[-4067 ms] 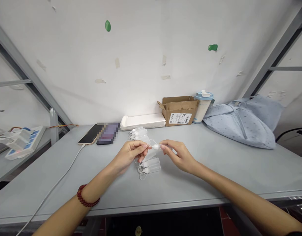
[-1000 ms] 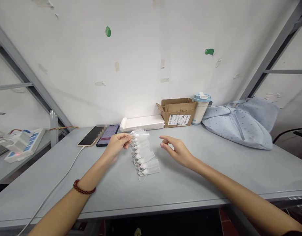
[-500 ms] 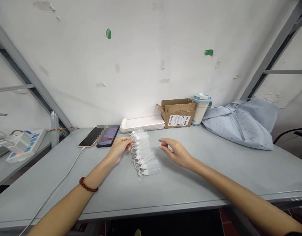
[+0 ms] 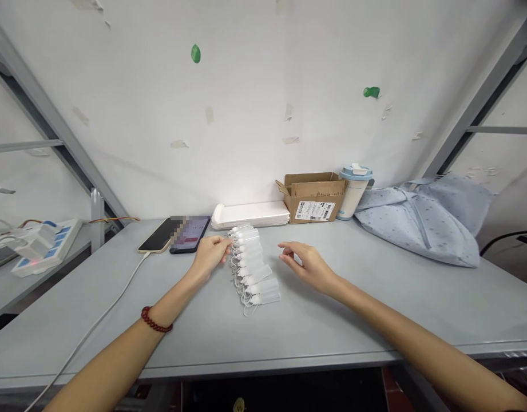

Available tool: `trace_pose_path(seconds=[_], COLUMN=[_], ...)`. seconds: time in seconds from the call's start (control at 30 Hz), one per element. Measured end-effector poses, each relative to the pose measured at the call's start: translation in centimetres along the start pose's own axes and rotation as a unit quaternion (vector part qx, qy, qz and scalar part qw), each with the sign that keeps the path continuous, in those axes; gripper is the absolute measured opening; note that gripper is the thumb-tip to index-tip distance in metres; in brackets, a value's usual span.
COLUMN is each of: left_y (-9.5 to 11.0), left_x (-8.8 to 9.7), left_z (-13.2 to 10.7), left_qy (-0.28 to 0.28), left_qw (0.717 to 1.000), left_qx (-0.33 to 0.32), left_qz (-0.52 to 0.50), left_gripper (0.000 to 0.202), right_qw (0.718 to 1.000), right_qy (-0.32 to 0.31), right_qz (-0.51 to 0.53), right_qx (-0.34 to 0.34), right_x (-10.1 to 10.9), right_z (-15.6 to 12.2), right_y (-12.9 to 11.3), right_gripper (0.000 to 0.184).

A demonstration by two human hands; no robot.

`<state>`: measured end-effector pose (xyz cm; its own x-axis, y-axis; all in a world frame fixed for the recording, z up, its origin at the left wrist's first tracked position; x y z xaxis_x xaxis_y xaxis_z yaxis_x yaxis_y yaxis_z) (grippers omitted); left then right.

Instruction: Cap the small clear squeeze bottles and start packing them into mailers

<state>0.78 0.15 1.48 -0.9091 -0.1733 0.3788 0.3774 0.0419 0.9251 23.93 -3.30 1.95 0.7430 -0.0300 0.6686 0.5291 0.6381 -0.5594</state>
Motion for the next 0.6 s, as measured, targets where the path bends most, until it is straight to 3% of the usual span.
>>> trace_pose_path(seconds=[0.23,0.33,0.6], left_y=[0.3,0.6,1.2], left_x=[0.5,0.5,0.4], left_z=[0.1,-0.1,-0.6], left_qy=[0.045,0.055,0.07], left_qw=[0.996,0.99,0.984], left_qx=[-0.06,-0.102,-0.141], left_qz=[0.057,0.079,0.082], left_gripper=[0.021,0.022,0.024], right_qw=[1.0,0.988,0.959], right_qy=[-0.008,-0.023,-0.04], right_qz=[-0.024,-0.15,-0.281], right_qx=[0.009,0.023,0.02], right_x=[-0.6,-1.0,-1.9], right_z=[2.0,4.5,11.4], right_y=[0.7,2.1,5.1], right_gripper=[0.017,0.016,0.016])
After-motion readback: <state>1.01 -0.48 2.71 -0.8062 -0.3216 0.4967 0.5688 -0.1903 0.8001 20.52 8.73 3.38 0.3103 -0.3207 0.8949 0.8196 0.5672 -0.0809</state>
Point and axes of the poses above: each hand's wrist, its own z-axis towards the middle knuckle, its own x-axis out of the back of the hand, y = z × x, the point moved 4 cm from there along z, towards the middle knuckle, and after that the axes turned 4 degrees about z, right-handed, at the moved point
